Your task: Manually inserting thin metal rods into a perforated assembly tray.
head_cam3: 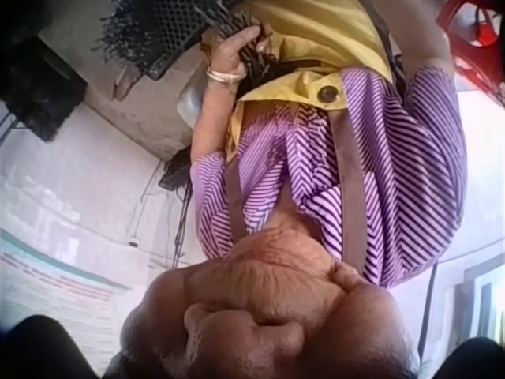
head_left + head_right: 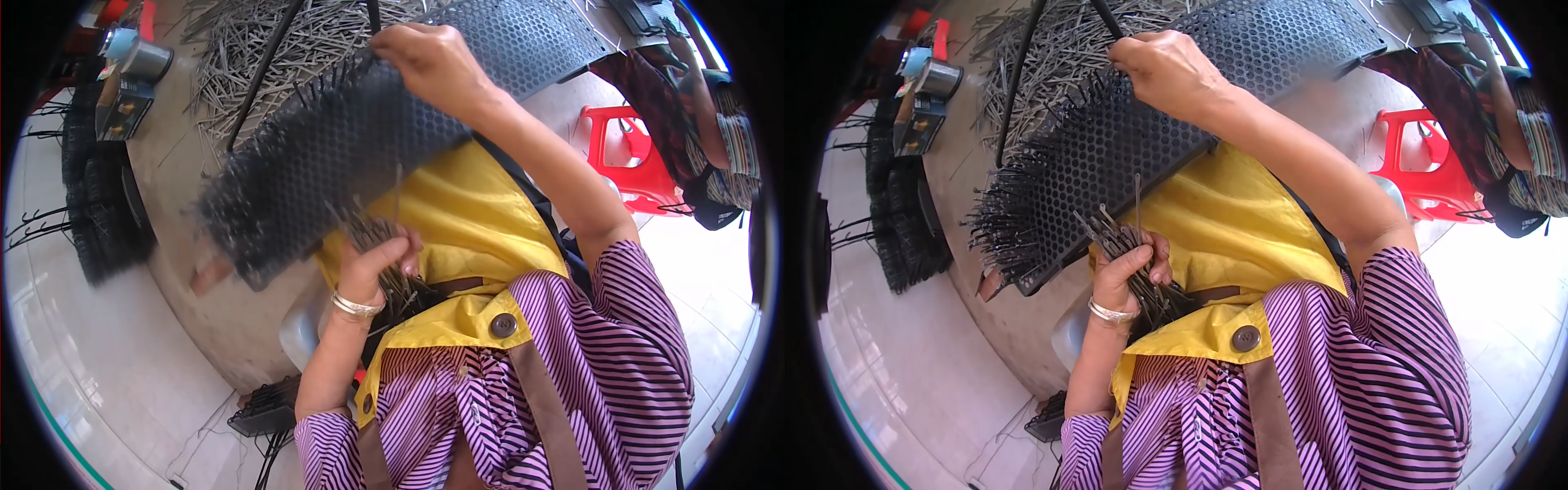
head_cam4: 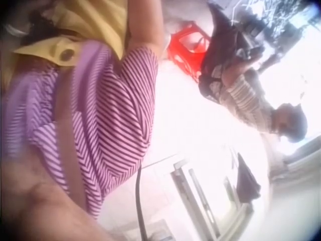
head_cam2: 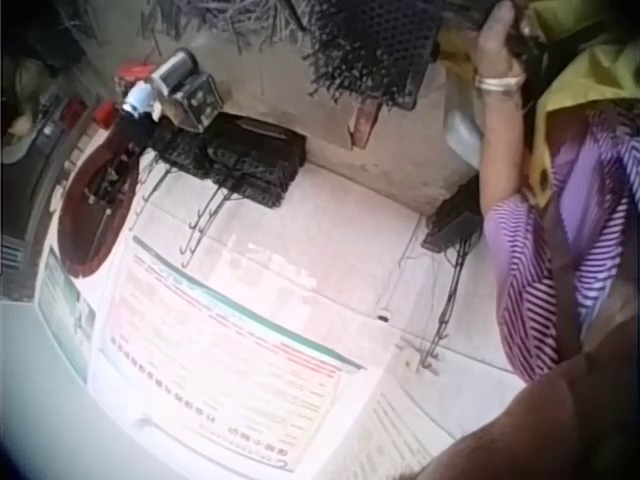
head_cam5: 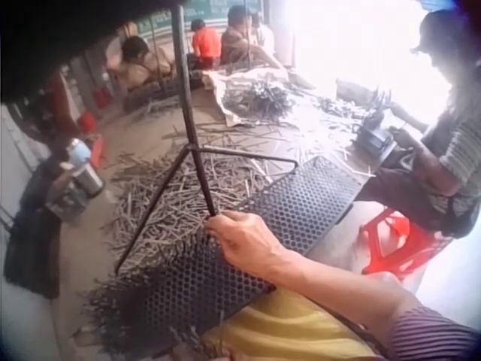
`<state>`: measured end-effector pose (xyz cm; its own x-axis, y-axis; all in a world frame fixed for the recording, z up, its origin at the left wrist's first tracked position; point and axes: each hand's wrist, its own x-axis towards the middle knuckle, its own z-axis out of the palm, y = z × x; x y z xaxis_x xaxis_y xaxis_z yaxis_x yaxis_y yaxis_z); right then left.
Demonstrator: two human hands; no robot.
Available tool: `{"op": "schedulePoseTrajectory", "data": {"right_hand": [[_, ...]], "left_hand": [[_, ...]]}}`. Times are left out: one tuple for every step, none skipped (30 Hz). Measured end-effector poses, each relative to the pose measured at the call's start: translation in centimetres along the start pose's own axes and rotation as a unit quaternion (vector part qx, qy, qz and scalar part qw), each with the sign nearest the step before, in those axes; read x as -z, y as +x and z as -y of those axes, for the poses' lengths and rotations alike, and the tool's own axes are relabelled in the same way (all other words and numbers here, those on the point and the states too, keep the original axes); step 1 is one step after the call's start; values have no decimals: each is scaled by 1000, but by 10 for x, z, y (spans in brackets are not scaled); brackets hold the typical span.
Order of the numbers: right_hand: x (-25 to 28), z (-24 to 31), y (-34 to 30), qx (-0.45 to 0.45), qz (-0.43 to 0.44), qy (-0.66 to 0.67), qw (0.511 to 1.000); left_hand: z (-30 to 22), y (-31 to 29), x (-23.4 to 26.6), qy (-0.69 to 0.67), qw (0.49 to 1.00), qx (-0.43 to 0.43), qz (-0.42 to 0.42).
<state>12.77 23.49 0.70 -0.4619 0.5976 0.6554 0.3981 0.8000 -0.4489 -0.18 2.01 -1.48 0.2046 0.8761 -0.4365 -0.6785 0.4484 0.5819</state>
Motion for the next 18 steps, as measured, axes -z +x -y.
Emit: {"op": "schedulePoseTrajectory", "data": {"right_hand": [[2,3,-3,-1,-27,-1,1000],[6,10,-6,-1,-26,1,1000],[14,21,-12,-51,-6,20,998],[21,35,-18,-101,15,41,994],[27,52,-25,-209,82,111,968],[28,64,-34,-209,83,113,968],[27,75,-44,-232,113,203,945],[29,82,-51,-255,141,284,913],[31,87,-54,-256,139,281,914],[32,91,-57,-339,146,359,857],[32,93,-57,-416,151,431,786],[33,92,-56,-414,150,431,787],[33,89,-55,-419,111,438,788],[33,87,-51,-422,71,445,787],[37,84,-44,-423,30,419,803],[39,76,-38,-422,31,418,804],[40,66,-32,-368,-35,352,860],[38,57,-27,-308,-99,282,903]], "left_hand": [[0,0,-1,-1,1000,0,-1],[0,0,-1,-2,1000,3,-6],[-1,0,-2,-4,1000,6,-11],[-1,-1,-2,-5,1000,5,-15],[-1,-1,-1,-3,1000,-2,-14],[0,-1,-1,0,1000,-9,-11],[-1,-2,-1,1,1000,-10,-13],[-1,-1,-3,5,1000,-10,-9],[-1,0,-4,9,1000,-10,-5],[-1,0,-4,10,1000,-11,-4],[-1,0,-4,12,1000,-12,-3],[-1,0,-4,14,1000,-13,-3],[0,-1,-3,15,1000,-15,-4],[0,-1,-3,14,1000,-14,-3],[0,-1,-2,13,1000,-12,-2],[0,-1,-2,12,1000,-13,-1],[1,-1,-1,12,1000,-13,1],[1,-1,-1,11,1000,-12,2]]}}
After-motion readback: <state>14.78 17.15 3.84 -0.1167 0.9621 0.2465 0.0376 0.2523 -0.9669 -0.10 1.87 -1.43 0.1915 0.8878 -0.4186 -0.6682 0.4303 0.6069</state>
